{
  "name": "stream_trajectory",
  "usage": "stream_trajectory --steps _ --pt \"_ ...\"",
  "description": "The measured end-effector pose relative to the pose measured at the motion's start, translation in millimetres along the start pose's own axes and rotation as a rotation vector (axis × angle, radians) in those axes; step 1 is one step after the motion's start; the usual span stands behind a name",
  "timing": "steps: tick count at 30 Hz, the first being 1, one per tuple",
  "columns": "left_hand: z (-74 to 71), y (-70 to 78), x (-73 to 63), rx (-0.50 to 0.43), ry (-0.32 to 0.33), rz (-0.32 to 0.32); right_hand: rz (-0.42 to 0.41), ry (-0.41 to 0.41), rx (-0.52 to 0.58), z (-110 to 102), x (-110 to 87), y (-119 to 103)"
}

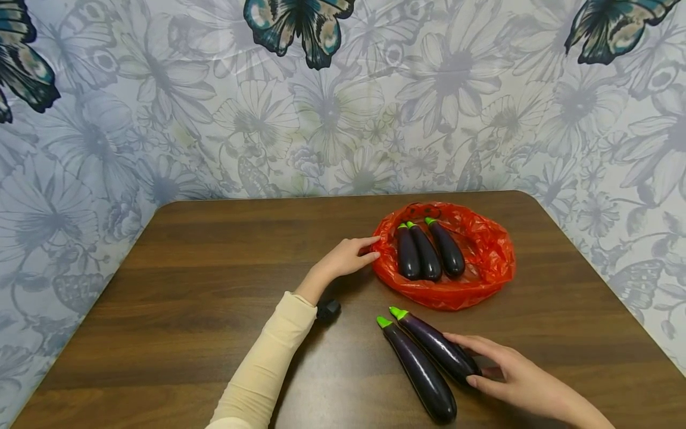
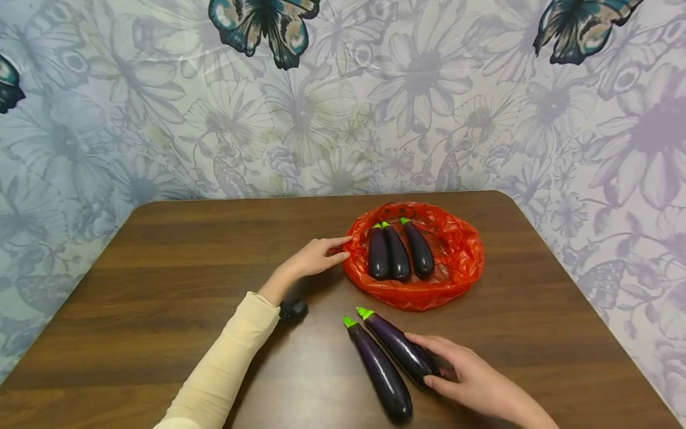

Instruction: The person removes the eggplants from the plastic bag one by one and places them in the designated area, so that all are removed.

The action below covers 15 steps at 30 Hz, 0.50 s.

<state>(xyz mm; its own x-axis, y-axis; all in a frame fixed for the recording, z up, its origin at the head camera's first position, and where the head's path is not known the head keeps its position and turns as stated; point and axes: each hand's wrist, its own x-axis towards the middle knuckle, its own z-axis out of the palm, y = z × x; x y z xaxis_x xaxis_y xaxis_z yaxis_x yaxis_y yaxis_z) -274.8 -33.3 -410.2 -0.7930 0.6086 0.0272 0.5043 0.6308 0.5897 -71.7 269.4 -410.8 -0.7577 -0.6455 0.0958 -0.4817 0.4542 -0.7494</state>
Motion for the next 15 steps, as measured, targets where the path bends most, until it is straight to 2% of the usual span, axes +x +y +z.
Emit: stream_trajectory --steps 5,9,15 --pt "0.4 0.0 -0.2 -0.004 -0.003 -0.006 -0.046 0.039 -0.106 3.0 1.5 -0.6" --pt "0.2 -0.5 -0.1 -0.011 -0.001 -0.005 -0.045 0.039 -0.124 3.7 1.7 -1.6" --pt "0.1 -0.4 0.3 -0.006 -0.002 -0.008 -0.032 -0.002 -0.025 3.6 0.5 -2.7"
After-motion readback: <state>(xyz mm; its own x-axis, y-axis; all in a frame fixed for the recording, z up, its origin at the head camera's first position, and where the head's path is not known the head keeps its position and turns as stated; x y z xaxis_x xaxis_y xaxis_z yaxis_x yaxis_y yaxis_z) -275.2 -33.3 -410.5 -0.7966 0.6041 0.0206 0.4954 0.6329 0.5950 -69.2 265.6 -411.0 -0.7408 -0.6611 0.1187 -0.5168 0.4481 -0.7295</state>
